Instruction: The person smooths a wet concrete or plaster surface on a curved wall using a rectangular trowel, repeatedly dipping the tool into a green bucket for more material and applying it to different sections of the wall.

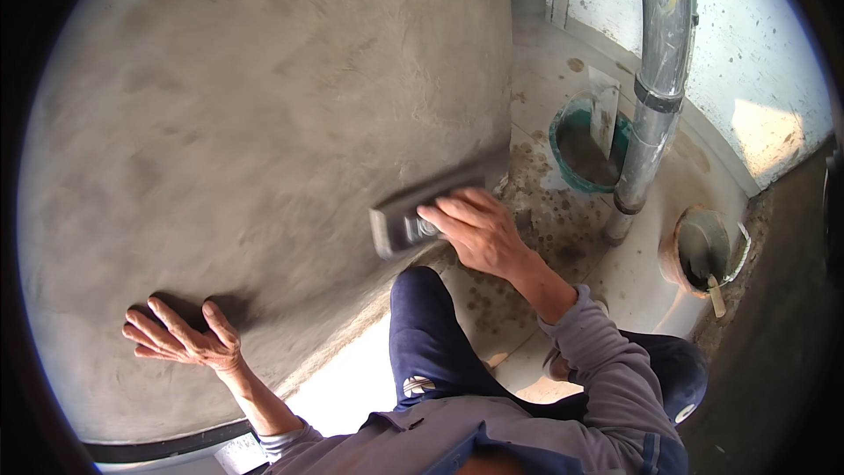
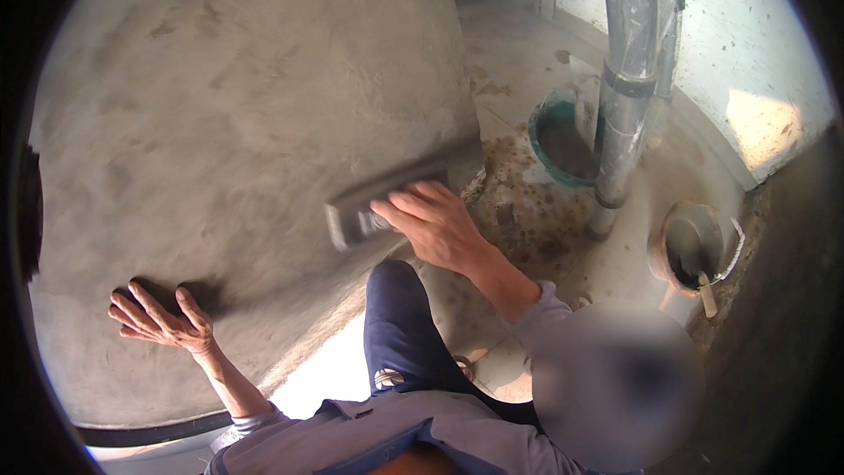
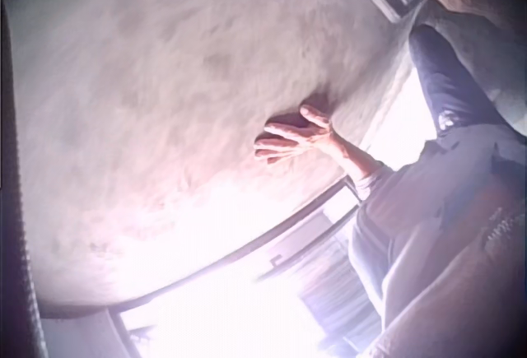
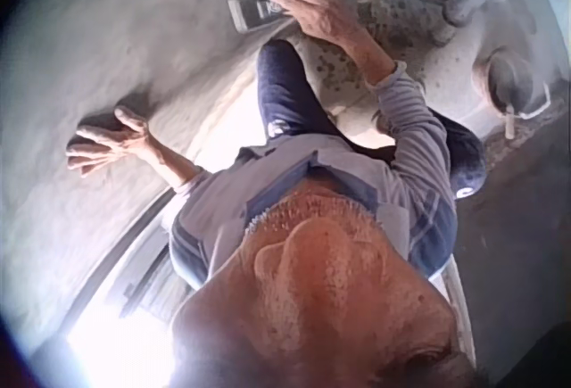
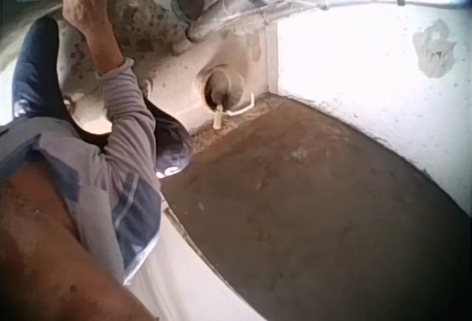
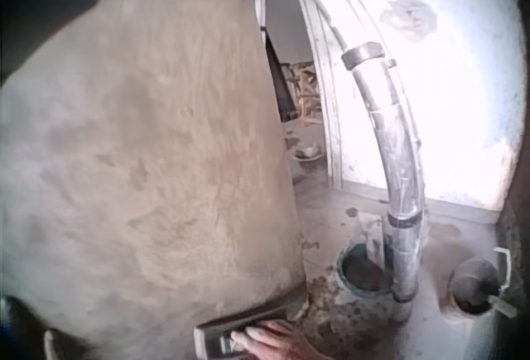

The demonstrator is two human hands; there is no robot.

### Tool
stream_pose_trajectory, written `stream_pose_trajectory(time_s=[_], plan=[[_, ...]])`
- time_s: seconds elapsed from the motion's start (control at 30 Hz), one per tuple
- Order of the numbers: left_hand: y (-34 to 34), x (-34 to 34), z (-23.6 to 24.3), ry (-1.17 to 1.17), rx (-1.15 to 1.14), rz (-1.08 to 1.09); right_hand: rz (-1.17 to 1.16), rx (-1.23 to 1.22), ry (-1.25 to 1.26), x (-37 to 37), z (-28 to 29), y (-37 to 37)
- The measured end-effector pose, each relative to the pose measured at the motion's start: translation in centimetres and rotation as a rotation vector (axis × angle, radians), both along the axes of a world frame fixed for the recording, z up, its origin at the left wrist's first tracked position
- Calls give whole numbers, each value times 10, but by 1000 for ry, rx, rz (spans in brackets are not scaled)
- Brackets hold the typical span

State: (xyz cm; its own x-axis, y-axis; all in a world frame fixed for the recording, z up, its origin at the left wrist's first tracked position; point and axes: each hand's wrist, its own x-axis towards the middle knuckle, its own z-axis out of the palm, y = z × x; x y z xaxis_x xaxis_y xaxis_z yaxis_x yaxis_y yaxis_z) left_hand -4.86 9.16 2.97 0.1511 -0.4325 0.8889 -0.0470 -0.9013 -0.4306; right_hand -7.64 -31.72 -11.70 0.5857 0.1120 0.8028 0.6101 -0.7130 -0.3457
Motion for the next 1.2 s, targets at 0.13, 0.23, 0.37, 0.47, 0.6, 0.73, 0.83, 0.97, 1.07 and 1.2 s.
stream_pose_trajectory(time_s=[0.13,0.23,0.37,0.47,0.6,0.73,0.83,0.97,1.07,1.2], plan=[[-3,1,5,-26,31,-87,-237,397,154,-29,-65,-51],[-7,6,7,-71,52,-142,-625,646,320,-17,-98,-119],[-11,7,6,-83,16,-105,-562,1750,799,32,-142,-225],[-11,6,3,-76,18,-82,-368,2211,739,78,-171,-291],[-5,3,4,-57,43,-36,-435,2489,465,102,-210,-310],[-4,2,7,-26,92,-17,-734,2498,254,100,-235,-309],[-5,1,9,-16,120,-12,-484,2400,141,97,-239,-315],[-8,1,8,-9,97,0,-394,2324,245,70,-226,-304],[-8,1,6,-17,96,-15,-508,2161,430,24,-212,-256],[-6,1,5,-28,61,-21,-785,1477,457,-23,-178,-183]])
